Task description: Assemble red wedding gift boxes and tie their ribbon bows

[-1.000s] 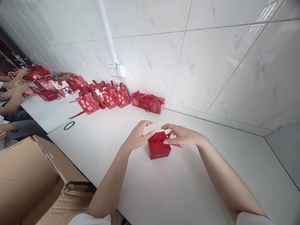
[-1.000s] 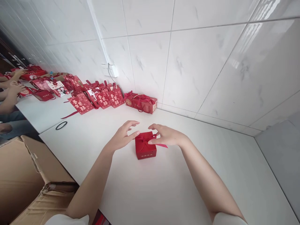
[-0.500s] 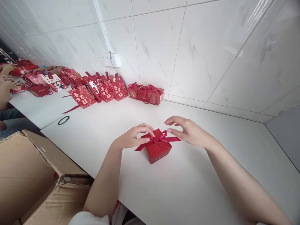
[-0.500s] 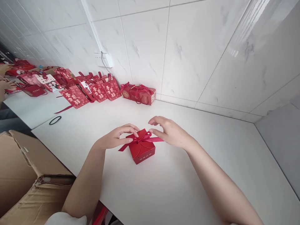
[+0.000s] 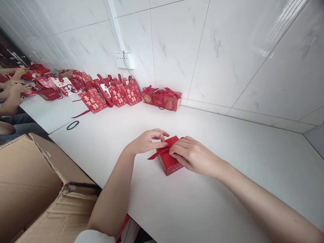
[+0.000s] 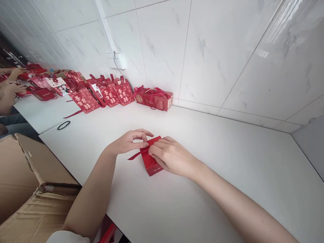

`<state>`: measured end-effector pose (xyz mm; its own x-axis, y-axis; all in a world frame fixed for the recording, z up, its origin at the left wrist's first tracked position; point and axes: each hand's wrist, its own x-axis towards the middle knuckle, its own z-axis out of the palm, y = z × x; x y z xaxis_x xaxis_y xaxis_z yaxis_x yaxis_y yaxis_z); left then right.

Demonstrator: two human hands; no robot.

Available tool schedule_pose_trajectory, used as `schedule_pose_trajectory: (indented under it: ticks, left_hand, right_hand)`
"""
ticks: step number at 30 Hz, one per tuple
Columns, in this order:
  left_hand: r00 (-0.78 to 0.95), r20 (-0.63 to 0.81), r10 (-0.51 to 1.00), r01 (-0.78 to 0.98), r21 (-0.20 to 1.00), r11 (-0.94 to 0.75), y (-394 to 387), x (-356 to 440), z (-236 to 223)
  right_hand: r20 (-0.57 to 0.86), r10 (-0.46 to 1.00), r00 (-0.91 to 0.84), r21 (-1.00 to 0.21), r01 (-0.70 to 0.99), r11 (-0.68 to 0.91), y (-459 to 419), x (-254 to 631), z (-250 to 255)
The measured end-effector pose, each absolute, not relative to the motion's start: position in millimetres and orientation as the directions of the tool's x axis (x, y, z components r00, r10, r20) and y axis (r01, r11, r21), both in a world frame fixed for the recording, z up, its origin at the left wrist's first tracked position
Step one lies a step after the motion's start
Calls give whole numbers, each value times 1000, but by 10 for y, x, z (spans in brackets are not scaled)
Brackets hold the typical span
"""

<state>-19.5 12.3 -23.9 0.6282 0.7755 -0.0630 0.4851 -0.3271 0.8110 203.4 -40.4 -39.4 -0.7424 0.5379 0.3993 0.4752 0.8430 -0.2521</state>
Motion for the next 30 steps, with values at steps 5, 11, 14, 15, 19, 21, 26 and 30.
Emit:
schedule_pose_trajectory:
  ticks: [5, 11, 14, 15, 19, 21, 26, 30]
  left_hand:
    - [655, -43, 755, 414, 856, -310, 144, -286, -226]
    - [725, 8, 688, 410, 799, -441, 167, -284, -279]
    - [700, 46, 713, 412, 790, -455, 143, -204, -312]
    - [701, 52, 712, 402, 795, -455, 129, -170, -321]
    - [695, 58, 717, 362, 834, -418, 73, -34, -375]
    - [681, 66, 729, 342, 852, -396, 66, 25, -419]
    - [688, 85, 720, 172, 946, -276, 115, 147, -561]
    - [659, 22, 752, 144, 977, -155, 158, 221, -653]
  right_hand:
    - [428, 518, -741, -200, 481, 854, -387, 2067, -380]
    - [484, 576, -658, -167, 577, 799, -342, 2097, -422]
    - [488, 607, -627, -234, 576, 783, -365, 2093, -417]
    - [492, 608, -623, -253, 566, 784, -377, 2085, -415]
    - [482, 591, -646, -282, 524, 803, -415, 2048, -403]
    - [472, 576, -667, -286, 502, 816, -416, 2048, -389]
    - [447, 523, -726, -259, 454, 852, -393, 2099, -346]
    - [438, 545, -715, -217, 504, 836, -381, 2127, -358]
